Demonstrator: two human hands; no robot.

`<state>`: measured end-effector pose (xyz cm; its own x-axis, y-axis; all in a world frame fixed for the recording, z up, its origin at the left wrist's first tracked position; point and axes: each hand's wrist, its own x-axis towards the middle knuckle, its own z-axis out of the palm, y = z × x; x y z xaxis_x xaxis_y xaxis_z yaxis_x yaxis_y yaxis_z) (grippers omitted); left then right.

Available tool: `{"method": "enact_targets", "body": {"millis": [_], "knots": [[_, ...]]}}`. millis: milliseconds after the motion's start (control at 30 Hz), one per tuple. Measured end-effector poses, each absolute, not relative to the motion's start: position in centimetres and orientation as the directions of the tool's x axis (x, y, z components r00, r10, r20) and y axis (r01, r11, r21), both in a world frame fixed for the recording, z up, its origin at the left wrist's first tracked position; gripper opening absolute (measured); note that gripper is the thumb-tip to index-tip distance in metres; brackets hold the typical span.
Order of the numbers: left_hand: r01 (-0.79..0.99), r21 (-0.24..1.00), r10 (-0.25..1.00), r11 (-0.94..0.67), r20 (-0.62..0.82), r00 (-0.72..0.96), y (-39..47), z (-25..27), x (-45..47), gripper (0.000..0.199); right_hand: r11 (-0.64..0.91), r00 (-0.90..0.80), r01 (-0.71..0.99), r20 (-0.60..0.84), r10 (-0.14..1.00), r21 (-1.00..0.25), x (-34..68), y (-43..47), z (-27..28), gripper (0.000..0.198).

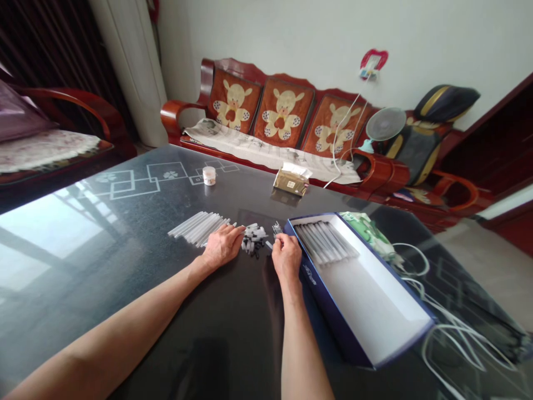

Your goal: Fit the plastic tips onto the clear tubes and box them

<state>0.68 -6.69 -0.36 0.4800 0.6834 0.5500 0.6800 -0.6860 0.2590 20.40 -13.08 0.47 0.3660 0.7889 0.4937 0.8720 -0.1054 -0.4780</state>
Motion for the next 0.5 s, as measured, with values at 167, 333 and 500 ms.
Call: {"method": "enact_targets", "body": {"millis": [167, 333, 500], "knots": [[0.682, 0.248, 0.695, -0.688, 0.494, 0.522, -6.9, -0.1, 0.8, 0.033, -0.2, 0.314, 0.903, 0.266, 0.911, -0.382, 19.7, -14.1, 1.8, 0.017], [0.679, 0.243, 0.686, -0.693, 0.513, 0.517, -6.9, -0.1, 0.8, 0.032, -0.19, 0.224, 0.949, 0.113, 0.968, -0.252, 18.7, -15.0, 2.0, 0.014], [0.65, 0.247, 0.664, -0.718, 0.523, 0.534, -6.9, -0.2, 0.9, 0.032, -0.099, 0.213, 0.902, 0.233, 0.949, -0.421, 18.5, -14.5, 2.0, 0.016]]}}
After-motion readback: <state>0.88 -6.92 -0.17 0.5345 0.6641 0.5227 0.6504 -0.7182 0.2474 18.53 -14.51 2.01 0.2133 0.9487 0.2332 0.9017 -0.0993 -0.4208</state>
